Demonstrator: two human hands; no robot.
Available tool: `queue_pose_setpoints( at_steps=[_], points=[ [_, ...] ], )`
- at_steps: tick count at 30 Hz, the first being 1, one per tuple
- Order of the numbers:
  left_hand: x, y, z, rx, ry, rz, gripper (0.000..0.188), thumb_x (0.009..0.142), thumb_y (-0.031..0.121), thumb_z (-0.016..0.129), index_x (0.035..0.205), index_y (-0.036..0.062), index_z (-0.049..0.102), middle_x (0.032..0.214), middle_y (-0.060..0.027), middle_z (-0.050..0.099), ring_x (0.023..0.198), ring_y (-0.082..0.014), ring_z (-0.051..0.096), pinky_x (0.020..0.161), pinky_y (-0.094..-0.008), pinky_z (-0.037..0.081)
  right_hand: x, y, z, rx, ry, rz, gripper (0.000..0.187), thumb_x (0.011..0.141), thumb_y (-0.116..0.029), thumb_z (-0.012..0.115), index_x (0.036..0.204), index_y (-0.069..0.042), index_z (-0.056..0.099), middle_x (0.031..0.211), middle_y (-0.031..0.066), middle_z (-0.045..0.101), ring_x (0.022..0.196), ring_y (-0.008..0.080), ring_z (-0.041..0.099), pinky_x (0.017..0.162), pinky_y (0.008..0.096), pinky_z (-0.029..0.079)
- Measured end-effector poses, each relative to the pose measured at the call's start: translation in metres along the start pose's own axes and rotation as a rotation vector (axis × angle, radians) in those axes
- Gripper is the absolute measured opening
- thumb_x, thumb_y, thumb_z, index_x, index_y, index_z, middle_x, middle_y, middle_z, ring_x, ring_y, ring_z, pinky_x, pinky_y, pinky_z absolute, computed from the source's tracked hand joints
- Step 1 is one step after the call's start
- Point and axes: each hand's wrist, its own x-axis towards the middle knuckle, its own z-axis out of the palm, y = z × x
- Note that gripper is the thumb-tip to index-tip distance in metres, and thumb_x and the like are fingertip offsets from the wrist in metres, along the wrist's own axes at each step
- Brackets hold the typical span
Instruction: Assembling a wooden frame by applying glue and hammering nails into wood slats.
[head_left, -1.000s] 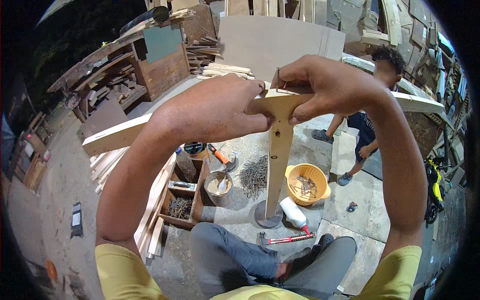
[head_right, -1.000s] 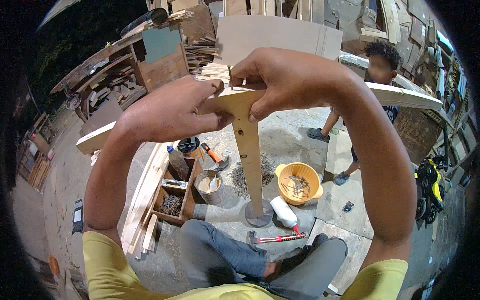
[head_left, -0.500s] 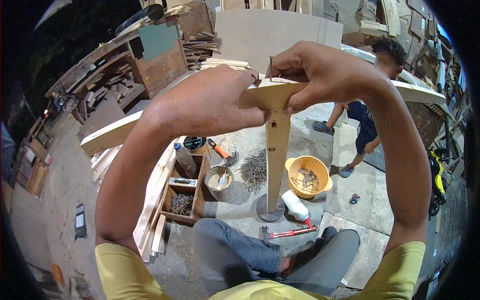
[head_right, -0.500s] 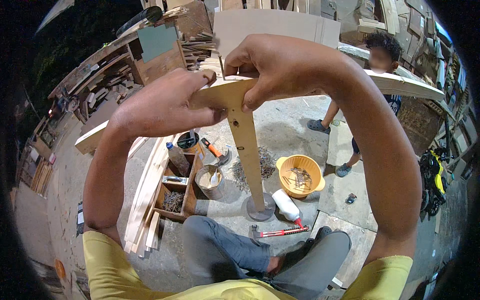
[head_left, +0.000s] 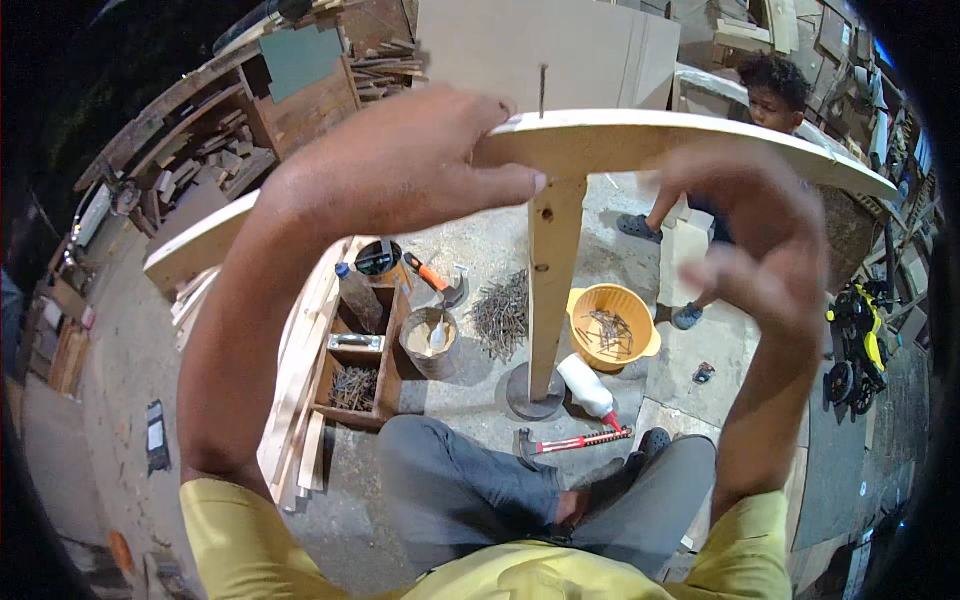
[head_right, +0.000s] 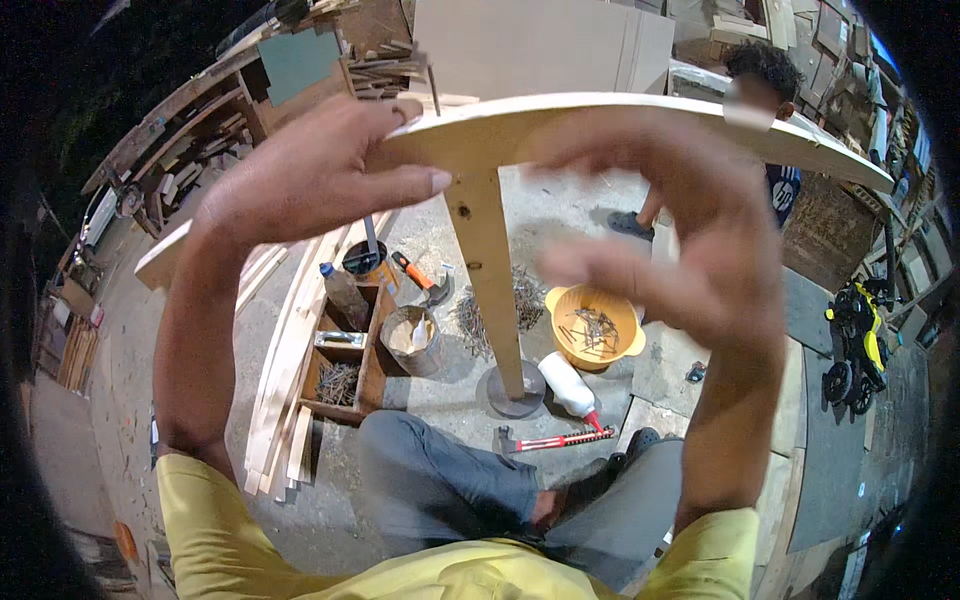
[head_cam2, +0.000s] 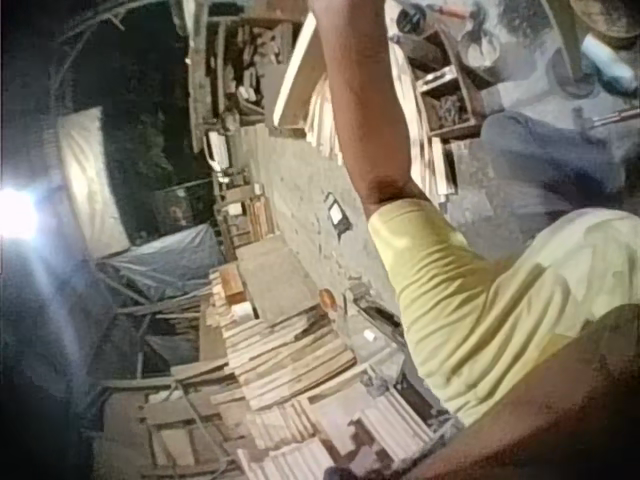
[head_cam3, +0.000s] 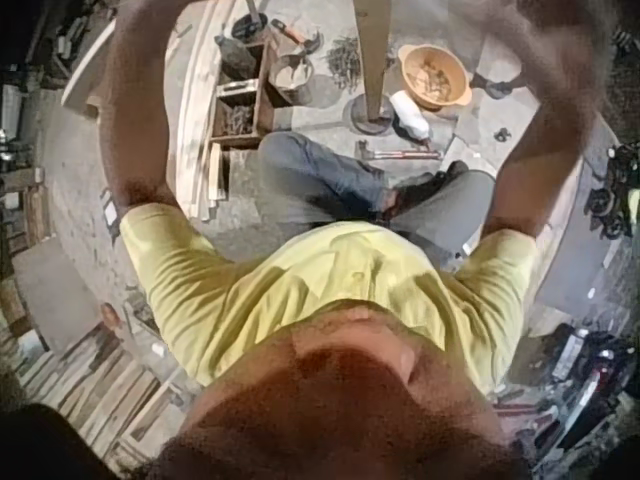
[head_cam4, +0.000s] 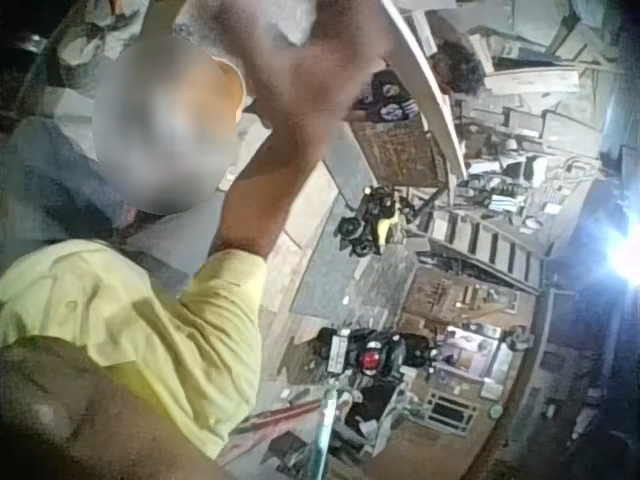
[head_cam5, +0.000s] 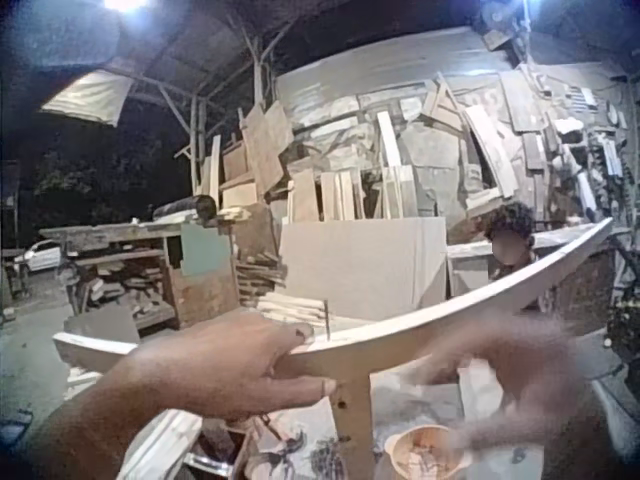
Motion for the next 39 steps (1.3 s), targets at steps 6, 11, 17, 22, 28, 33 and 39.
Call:
queue_pose_setpoints(
  at_steps=[6, 11, 17, 22, 28, 33, 39],
  points=[
    [0.003, 0.023, -0.011, 0.03, -0.126, -0.121, 0.057, 0.094, 0.048, 0.065, 0.112, -0.0067, 0.064, 0.085, -0.0161, 0.068, 0.076, -0.0224, 0.067, 0.068, -0.038, 0.054, -0.193, 0.131, 0.112, 0.38, -0.702, 0.722, 0.023, 0.088, -0.014, 0.077, 0.104, -0.001, 0.066, 0.093, 0.0084, 0.07, 0.088, 0.0151, 0.067, 0.077, 0.0313, 0.053],
    [-0.009, 0.054, -0.017, 0.101, -0.102, -0.108, 0.058, 0.095, 0.046, 0.063, 0.102, -0.012, 0.065, 0.077, -0.0193, 0.066, 0.071, -0.0259, 0.066, 0.063, -0.0405, 0.054, -0.35, 0.208, 0.184, -0.339, -1.14, 0.905, 0.042, 0.075, -0.028, 0.081, 0.106, -0.005, 0.066, 0.096, 0.0186, 0.068, 0.094, 0.038, 0.065, 0.079, 0.045, 0.051],
    [-0.001, 0.054, -0.019, 0.102, -0.131, -0.094, 0.06, 0.094, 0.047, 0.063, 0.102, -0.0124, 0.066, 0.078, -0.0198, 0.066, 0.073, -0.0267, 0.066, 0.064, -0.0403, 0.054, -0.414, 0.213, 0.203, -0.574, -0.914, 0.585, 0.02, 0.081, -0.015, 0.067, 0.097, -0.006, 0.062, 0.096, 0.0142, 0.066, 0.103, 0.04, 0.061, 0.081, 0.0515, 0.05],
    [-0.001, 0.048, -0.014, 0.066, -0.081, -0.008, 0.061, 0.096, 0.047, 0.061, 0.106, -0.0122, 0.064, 0.083, -0.0202, 0.067, 0.078, -0.0271, 0.066, 0.07, -0.0396, 0.054, -0.405, 0.218, 0.198, -0.346, -0.929, 0.819, 0.018, 0.083, -0.015, 0.063, 0.097, -0.005, 0.058, 0.092, 0.0212, 0.066, 0.094, 0.0437, 0.064, 0.079, 0.053, 0.05],
    [0.015, 0.053, -0.016, 0.054, -0.178, -0.099, 0.057, 0.096, 0.044, 0.06, 0.108, -0.0115, 0.064, 0.082, -0.0184, 0.066, 0.076, -0.0262, 0.065, 0.07, -0.0401, 0.054, -0.381, 0.196, 0.186, -0.296, -0.863, 0.836, 0.034, 0.083, -0.027, 0.066, 0.105, -0.002, 0.058, 0.098, 0.0256, 0.068, 0.095, 0.0441, 0.065, 0.081, 0.0528, 0.051],
    [0.023, 0.056, -0.015, 0.031, -0.185, -0.102, 0.054, 0.096, 0.043, 0.061, 0.1, -0.0103, 0.068, 0.075, -0.0165, 0.067, 0.068, -0.0235, 0.064, 0.064, -0.0399, 0.053, -0.362, 0.178, 0.177, -0.269, -0.853, 0.948, 0.032, 0.078, -0.033, 0.07, 0.096, -0.007, 0.061, 0.092, 0.0213, 0.068, 0.09, 0.0423, 0.066, 0.075, 0.0507, 0.051],
    [0.029, 0.06, -0.016, 0.029, -0.224, -0.086, 0.053, 0.095, 0.041, 0.061, 0.1, -0.0105, 0.069, 0.072, -0.0156, 0.067, 0.062, -0.0232, 0.064, 0.061, -0.0391, 0.054, -0.343, 0.165, 0.166, -0.258, -0.845, 0.988, 0.034, 0.079, -0.032, 0.068, 0.101, -0.007, 0.065, 0.096, 0.0193, 0.07, 0.093, 0.0396, 0.066, 0.079, 0.0477, 0.051]
  ],
)
